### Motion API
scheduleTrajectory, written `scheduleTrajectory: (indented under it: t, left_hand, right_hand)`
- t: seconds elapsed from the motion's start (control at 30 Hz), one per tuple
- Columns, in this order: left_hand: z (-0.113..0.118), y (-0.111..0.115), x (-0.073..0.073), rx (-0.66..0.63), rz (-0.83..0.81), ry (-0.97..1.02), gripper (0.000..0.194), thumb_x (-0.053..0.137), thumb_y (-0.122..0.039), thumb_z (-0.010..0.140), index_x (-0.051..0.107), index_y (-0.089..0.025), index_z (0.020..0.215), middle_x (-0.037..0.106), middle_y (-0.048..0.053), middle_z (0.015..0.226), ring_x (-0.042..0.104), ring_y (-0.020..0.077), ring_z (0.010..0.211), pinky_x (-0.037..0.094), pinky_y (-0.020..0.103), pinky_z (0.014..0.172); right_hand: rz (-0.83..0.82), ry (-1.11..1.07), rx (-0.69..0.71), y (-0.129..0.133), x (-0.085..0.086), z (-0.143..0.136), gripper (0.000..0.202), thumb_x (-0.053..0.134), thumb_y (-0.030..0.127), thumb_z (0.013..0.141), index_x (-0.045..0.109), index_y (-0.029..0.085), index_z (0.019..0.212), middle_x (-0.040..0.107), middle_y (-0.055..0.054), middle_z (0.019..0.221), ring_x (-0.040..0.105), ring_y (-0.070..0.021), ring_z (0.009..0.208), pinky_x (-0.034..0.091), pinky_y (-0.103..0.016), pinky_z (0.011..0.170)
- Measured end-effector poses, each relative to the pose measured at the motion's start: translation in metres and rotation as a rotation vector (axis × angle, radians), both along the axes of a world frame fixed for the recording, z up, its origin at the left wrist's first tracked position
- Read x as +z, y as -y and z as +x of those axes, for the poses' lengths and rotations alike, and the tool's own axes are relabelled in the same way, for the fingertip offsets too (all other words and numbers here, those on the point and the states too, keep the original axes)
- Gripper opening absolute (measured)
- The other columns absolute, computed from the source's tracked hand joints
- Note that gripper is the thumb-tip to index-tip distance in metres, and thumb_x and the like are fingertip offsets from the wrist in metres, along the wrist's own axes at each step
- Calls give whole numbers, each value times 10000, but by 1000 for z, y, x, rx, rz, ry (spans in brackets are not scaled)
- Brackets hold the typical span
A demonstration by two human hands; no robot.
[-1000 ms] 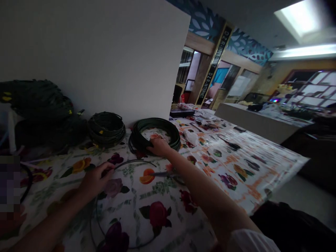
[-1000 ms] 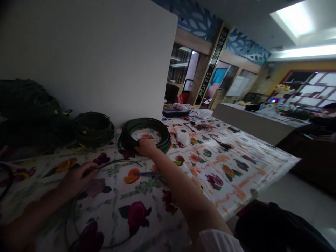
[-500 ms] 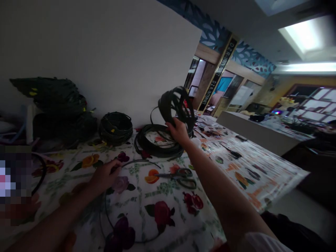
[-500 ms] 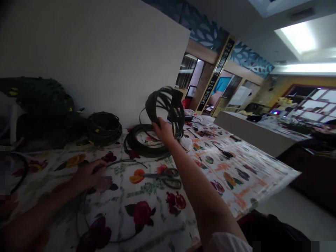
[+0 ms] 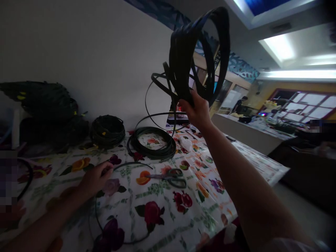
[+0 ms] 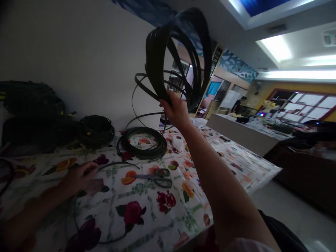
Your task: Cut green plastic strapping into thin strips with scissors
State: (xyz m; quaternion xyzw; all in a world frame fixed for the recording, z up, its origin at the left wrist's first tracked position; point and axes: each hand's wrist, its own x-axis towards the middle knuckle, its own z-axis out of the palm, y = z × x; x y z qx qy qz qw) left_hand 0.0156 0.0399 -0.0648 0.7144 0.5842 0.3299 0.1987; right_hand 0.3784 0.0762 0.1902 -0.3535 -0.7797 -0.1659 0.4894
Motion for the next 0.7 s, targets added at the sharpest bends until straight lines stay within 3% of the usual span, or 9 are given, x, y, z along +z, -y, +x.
scheduleTrajectory:
  t: [0.1,0.17,0.27,0.37,0.43,0.5,0.6,0.7]
  left_hand:
    - [7,6,13,-17,101,110,367,573,-532,801,658,-228,988,712,66,1058,692,245,936,535,321,774]
    - [18,13,31,-100,71,228,418,602,-550,803,650,-239,1079,690,81,1163,652,275,1087,534,359,873]
    - [45,25,74,-226,-89,455,483,636,-566,793,625,-261,1168,654,91,1273,612,295,1176,505,405,960]
    - [75,30,128,-299,-152,886,603,630,-623,765,570,-227,1215,631,149,1306,578,322,1234,524,442,945]
    - [91,29,162,-251,-220,1128,609,513,-717,790,592,-213,1123,655,172,1238,619,338,1167,566,479,853]
    - [101,28,185,-244,-284,1277,531,478,-717,826,618,-223,963,702,113,1066,664,299,1058,575,479,840]
    - [108,25,192,-134,-366,1421,439,572,-643,834,578,-208,775,670,26,746,682,220,804,585,439,785]
    - [111,20,177,-17,-413,1454,277,642,-443,863,604,-180,783,679,23,706,673,190,741,581,382,748]
  right_hand:
    - [-20,-28,66,19,9,2,178,568,349,944,628,196,1013,701,-7,791,651,-156,638,509,-260,594]
    - [-33,-1,70,34,11,2,192,561,355,952,625,196,1039,692,-5,782,638,-155,639,499,-259,594]
    - [-42,97,16,53,2,-3,224,540,358,962,621,197,1094,681,-20,795,628,-177,680,493,-280,632]
    - [-24,268,-91,66,-22,-20,254,494,311,978,603,207,1182,685,-60,931,641,-209,812,484,-300,715]
    - [-57,469,-180,70,-42,-35,258,474,227,975,602,209,1198,674,-63,921,625,-196,795,449,-283,686]
    - [-42,646,-236,72,-59,-46,289,492,149,943,600,211,1204,654,-51,867,597,-193,760,405,-291,636]
    - [-34,814,-215,72,-75,-55,279,501,116,933,594,187,1186,636,-41,848,573,-196,740,371,-315,605]
    - [-54,867,-176,76,-79,-55,249,480,110,948,594,169,1161,633,-39,855,575,-198,740,377,-330,609]
